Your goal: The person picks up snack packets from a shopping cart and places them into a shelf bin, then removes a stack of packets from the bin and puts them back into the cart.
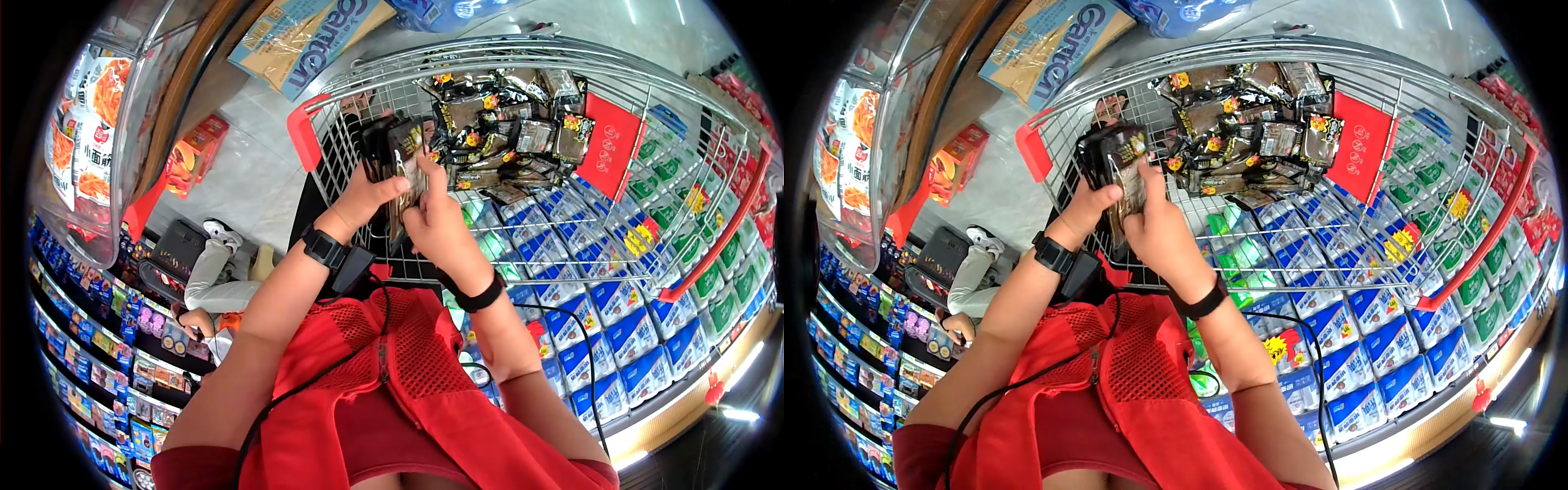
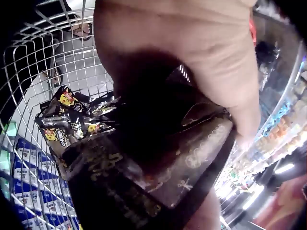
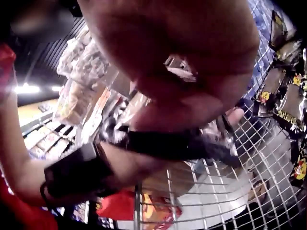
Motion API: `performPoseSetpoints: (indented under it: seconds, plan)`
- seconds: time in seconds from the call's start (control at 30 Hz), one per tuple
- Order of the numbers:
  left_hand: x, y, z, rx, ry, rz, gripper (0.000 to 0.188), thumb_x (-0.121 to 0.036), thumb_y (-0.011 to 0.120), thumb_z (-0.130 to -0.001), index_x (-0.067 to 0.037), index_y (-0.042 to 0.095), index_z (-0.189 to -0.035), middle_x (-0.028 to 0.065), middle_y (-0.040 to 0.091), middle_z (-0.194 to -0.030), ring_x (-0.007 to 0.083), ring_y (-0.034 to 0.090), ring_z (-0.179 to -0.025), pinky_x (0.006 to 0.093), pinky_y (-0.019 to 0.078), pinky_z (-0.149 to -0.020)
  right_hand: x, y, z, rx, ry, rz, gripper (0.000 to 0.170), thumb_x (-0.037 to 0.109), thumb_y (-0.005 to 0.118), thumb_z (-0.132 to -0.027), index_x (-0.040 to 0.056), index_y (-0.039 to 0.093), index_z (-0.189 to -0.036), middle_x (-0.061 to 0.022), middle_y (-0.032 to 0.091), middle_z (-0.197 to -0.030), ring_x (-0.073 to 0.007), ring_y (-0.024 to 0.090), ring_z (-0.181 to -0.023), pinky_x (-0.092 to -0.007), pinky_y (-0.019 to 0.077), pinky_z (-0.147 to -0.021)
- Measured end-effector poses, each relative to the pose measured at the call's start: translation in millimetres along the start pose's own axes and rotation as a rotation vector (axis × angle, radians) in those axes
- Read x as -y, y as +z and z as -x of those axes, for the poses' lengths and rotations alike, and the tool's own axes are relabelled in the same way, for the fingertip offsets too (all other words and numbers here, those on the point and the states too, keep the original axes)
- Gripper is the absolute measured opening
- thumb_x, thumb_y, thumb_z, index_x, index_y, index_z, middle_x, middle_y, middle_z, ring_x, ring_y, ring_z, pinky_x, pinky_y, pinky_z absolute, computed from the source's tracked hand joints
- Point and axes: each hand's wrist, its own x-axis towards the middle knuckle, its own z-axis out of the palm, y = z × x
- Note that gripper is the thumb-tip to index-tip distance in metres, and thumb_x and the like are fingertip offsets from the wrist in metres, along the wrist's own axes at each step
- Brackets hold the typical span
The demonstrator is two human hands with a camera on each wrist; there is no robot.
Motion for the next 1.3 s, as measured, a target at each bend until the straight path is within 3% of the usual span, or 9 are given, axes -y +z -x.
performPoseSetpoints:
  seconds: [0.33, 0.43, 0.5, 0.63, 0.77, 0.87, 1.07, 1.2, 1.3]
  plan:
    - [-7, -7, 5, -0.096, -0.328, 0.074, 0.054, -0.035, 0.058, -0.090, -0.001, 0.056, -0.133, 0.0130, 0.069, -0.114, 0.0205, 0.068, -0.101, 0.0344, 0.0556, -0.089, -13, -58, -59, 0.455, 0.170, -0.316, 0.039, 0.016, 0.066, -0.095, 0.0025, 0.049, -0.128, -0.0040, 0.065, -0.067, -0.0107, 0.063, -0.056, -0.0250, 0.0486, -0.052]
    - [-7, -2, 2, -0.152, -0.283, 0.057, 0.053, -0.034, 0.056, -0.092, -0.001, 0.055, -0.134, 0.0129, 0.069, -0.114, 0.0194, 0.068, -0.102, 0.0340, 0.0554, -0.089, -78, -57, -129, -0.371, -0.254, 0.569, 0.054, 0.023, 0.078, -0.082, 0.0004, 0.055, -0.125, -0.0191, 0.068, -0.088, -0.0374, 0.066, -0.090, -0.0439, 0.0538, -0.079]
    - [-6, -3, 1, -0.170, -0.331, 0.094, 0.053, -0.031, 0.054, -0.093, -0.001, 0.053, -0.136, 0.0128, 0.069, -0.114, 0.0193, 0.067, -0.104, 0.0340, 0.0548, -0.090, -83, -54, -161, -0.377, -0.287, 0.911, 0.075, 0.031, 0.085, -0.071, 0.0097, 0.049, -0.134, -0.0221, 0.056, -0.125, -0.0407, 0.044, -0.131, -0.0506, 0.0421, -0.105]
    - [-2, -1, -2, -0.221, -0.268, 0.175, 0.048, -0.031, 0.057, -0.091, -0.002, 0.061, -0.129, 0.0105, 0.071, -0.106, 0.0173, 0.068, -0.094, 0.0324, 0.0558, -0.082, -116, -47, -220, -0.217, -0.238, 1.467, 0.050, 0.023, 0.044, -0.098, 0.0196, 0.047, -0.148, -0.0103, 0.036, -0.159, -0.0384, 0.030, -0.146, -0.0607, 0.0160, -0.117]
    - [4, -9, -2, -0.207, -0.293, 0.200, 0.050, -0.034, 0.053, -0.094, -0.002, 0.059, -0.131, 0.0108, 0.071, -0.108, 0.0174, 0.068, -0.095, 0.0323, 0.0542, -0.086, -122, -61, -238, -0.361, -0.372, 1.250, 0.039, 0.023, 0.048, -0.096, 0.0164, 0.062, -0.131, -0.0084, 0.055, -0.143, -0.0336, 0.042, -0.138, -0.0514, 0.0269, -0.116]
    - [4, -11, -5, -0.162, -0.321, 0.223, 0.057, -0.037, 0.051, -0.093, 0.000, 0.052, -0.136, 0.0162, 0.068, -0.114, 0.0221, 0.067, -0.102, 0.0359, 0.0548, -0.089, -102, -82, -206, -0.340, -0.522, 0.624, 0.027, 0.017, 0.064, -0.085, 0.0030, 0.064, -0.108, -0.0171, 0.069, -0.096, -0.0364, 0.066, -0.093, -0.0495, 0.0511, -0.086]
    - [3, -6, -1, -0.216, -0.344, 0.187, 0.053, -0.037, 0.052, -0.094, 0.000, 0.056, -0.131, 0.0136, 0.069, -0.113, 0.0229, 0.069, -0.100, 0.0368, 0.0553, -0.090, -38, -96, -76, 0.192, 0.295, -0.852, 0.054, 0.012, 0.069, -0.091, -0.0063, 0.044, -0.136, -0.0088, 0.066, -0.117, -0.0138, 0.062, -0.105, -0.0274, 0.0493, -0.090]
    - [1, -2, 3, -0.166, -0.373, 0.127, 0.040, -0.033, 0.059, -0.093, -0.002, 0.068, -0.117, 0.0068, 0.073, -0.100, 0.0143, 0.070, -0.085, 0.0294, 0.0557, -0.080, -57, -24, -44, 0.256, 0.126, -0.644, 0.039, 0.017, 0.065, -0.098, -0.0014, 0.049, -0.129, -0.0057, 0.065, -0.106, -0.0123, 0.060, -0.094, -0.0303, 0.0484, -0.087]
    - [11, -6, 7, -0.167, -0.342, 0.231, 0.044, -0.036, 0.063, -0.092, -0.003, 0.066, -0.120, 0.0062, 0.072, -0.103, 0.0140, 0.070, -0.087, 0.0303, 0.0562, -0.080, -66, 23, -44, -0.219, -0.126, -0.207, 0.036, 0.012, 0.055, -0.101, -0.0042, 0.044, -0.131, -0.0171, 0.058, -0.113, -0.0247, 0.057, -0.101, -0.0372, 0.0463, -0.090]
